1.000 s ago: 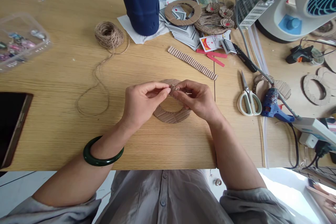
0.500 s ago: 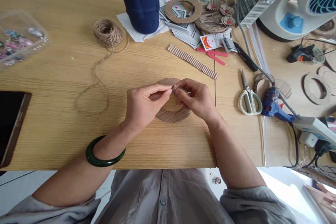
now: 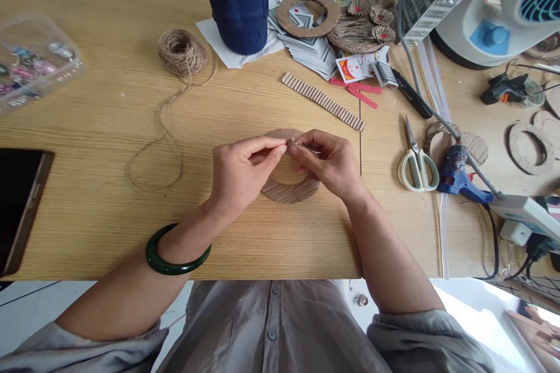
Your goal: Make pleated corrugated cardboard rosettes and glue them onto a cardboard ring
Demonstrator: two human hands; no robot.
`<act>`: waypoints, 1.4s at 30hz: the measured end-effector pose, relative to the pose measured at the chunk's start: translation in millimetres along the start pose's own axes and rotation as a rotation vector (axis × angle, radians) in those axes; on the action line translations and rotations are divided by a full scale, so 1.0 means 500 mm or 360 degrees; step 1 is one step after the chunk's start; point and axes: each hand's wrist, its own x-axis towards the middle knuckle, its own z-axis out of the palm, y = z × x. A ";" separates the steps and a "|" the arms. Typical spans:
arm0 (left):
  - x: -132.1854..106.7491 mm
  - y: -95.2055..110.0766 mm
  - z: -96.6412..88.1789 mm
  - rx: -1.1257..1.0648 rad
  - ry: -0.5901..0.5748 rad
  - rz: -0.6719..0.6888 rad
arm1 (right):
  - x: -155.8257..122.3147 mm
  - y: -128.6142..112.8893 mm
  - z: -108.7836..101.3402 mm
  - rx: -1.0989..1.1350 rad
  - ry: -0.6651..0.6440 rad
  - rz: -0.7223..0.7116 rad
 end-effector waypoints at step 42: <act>0.005 -0.010 -0.002 0.0098 -0.0023 0.0315 | 0.003 0.003 -0.016 -0.0278 0.0030 -0.0222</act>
